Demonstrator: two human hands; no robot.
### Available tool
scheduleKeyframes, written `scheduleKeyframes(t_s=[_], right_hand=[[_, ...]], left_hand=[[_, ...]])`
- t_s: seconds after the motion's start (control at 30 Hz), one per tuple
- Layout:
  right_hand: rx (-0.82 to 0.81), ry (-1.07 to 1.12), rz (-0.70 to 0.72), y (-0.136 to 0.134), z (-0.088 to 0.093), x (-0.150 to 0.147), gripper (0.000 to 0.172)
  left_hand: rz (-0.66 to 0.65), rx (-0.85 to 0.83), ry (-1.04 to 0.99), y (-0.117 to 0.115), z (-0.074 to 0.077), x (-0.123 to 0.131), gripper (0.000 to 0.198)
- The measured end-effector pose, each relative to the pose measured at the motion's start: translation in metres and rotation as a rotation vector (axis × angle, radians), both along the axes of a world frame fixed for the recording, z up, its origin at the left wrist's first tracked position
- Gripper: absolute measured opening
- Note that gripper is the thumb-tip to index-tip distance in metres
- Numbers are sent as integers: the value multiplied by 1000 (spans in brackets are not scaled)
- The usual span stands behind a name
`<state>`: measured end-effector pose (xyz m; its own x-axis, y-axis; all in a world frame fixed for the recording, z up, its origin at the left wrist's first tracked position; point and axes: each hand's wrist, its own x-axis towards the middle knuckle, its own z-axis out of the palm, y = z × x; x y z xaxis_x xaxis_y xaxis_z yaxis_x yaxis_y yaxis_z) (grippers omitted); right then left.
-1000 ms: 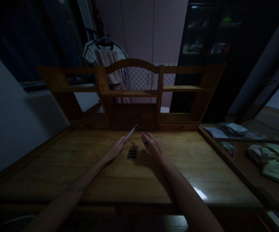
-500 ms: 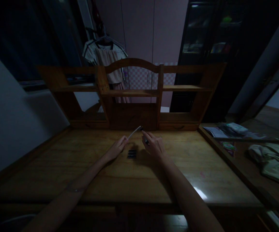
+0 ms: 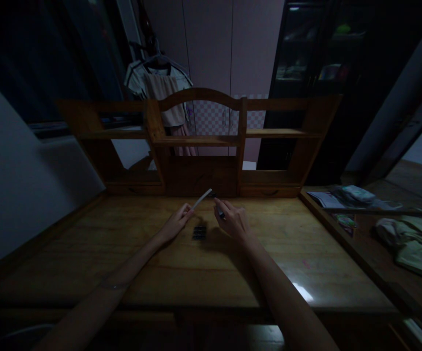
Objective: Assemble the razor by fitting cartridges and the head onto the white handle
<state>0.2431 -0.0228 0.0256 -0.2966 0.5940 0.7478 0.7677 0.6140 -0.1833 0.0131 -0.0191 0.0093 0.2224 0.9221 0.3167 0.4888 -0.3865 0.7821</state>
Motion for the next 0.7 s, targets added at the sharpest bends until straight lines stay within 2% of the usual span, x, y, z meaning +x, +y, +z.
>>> scheduleKeyframes(t_s=[0.23,0.7], right_hand=[[-4,-10,7,-1,2,1,33],[-5,-31,9,-4,2,0,34]], left_hand=[[-62,-11,-46,-2,0,1,28],[-69,-21,-24,3,-4,1,31]])
